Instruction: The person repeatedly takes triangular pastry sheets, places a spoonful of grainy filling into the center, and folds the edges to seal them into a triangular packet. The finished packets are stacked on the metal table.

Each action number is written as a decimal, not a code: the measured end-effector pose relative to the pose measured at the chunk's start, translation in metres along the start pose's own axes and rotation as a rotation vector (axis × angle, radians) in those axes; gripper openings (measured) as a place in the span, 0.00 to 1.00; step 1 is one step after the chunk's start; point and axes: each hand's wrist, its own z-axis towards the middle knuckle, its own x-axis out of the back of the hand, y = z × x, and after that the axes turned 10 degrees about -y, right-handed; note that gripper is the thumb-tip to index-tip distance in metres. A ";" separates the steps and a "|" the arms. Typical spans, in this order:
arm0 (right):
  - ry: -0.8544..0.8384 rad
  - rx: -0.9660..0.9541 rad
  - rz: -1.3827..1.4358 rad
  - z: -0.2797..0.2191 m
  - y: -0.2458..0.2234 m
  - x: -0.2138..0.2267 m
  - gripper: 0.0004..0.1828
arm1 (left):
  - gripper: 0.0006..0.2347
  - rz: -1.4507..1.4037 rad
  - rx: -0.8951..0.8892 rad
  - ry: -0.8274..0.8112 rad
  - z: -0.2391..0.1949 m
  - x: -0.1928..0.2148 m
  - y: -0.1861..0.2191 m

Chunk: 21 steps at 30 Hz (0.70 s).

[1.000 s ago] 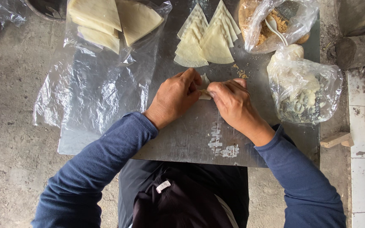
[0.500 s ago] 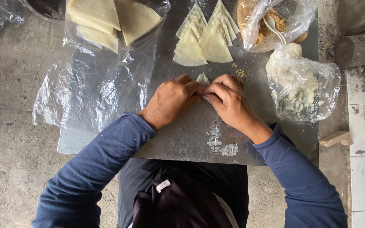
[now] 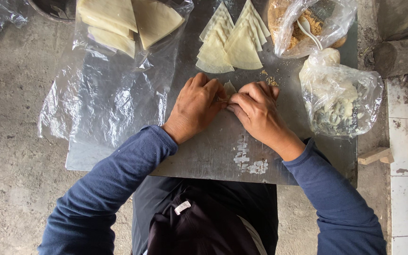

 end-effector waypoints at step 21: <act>-0.001 -0.004 0.060 0.004 0.012 -0.007 0.08 | 0.08 0.187 -0.049 0.040 0.005 -0.014 -0.007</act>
